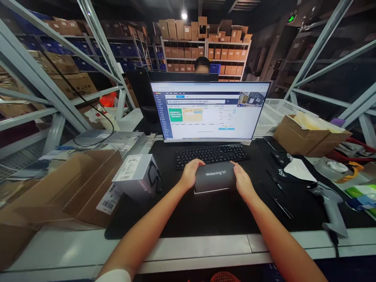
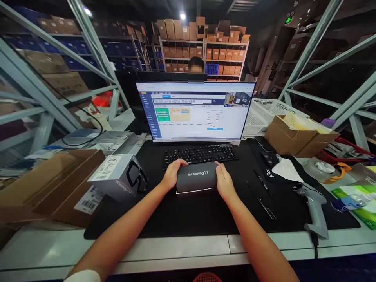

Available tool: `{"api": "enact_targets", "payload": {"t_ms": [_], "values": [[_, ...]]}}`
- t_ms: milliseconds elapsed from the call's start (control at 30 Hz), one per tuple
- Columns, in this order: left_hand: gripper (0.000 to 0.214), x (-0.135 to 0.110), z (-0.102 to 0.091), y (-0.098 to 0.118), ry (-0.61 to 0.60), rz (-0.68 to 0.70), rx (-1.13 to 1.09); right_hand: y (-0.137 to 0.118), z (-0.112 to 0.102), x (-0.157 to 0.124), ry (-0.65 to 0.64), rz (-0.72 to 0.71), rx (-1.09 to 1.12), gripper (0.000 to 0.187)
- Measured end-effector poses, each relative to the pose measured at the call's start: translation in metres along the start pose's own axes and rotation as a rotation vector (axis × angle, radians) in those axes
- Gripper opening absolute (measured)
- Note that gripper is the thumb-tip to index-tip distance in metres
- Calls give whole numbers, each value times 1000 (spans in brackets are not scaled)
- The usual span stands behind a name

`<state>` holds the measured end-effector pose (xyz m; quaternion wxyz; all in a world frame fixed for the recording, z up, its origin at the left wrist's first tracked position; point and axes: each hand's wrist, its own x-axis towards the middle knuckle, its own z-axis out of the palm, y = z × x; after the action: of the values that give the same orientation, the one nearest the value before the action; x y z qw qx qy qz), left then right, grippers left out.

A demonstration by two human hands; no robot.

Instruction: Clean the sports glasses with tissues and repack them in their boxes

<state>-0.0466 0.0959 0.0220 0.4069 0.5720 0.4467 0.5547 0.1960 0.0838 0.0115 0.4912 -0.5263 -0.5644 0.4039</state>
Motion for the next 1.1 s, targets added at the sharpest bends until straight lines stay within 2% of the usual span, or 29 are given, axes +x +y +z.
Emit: {"api": "enact_targets", "payload": {"t_ms": [67, 167, 300, 433, 567, 633, 733, 900, 1000, 1100], "values": [[43, -2, -1, -2, -38, 45, 40, 3, -1, 5, 6, 82, 27, 56], [38, 1, -1, -12, -69, 43, 85, 7, -2, 11, -17, 168, 44, 53], [31, 10, -3, -24, -115, -5, 114, 12, -4, 15, -45, 208, 79, 49], [29, 16, -6, -27, -151, -34, 155, 14, -13, 21, -65, 222, 106, 48], [30, 14, -8, -18, -215, -61, 248, 8, -27, 27, -62, 227, 91, 53], [35, 12, -9, -10, -253, -42, 323, 4, -32, 28, -77, 198, 56, 50], [41, 8, -9, 1, -347, -23, 447, -1, -37, 26, -165, 158, -18, 46], [45, 8, -11, 7, -446, -41, 609, 5, -39, 26, -311, 126, -160, 56], [44, 7, -9, 12, -468, -25, 671, 10, -38, 29, -314, 89, -256, 59], [39, -1, -4, 22, -483, 48, 766, 11, -37, 30, -294, 32, -337, 59]]}}
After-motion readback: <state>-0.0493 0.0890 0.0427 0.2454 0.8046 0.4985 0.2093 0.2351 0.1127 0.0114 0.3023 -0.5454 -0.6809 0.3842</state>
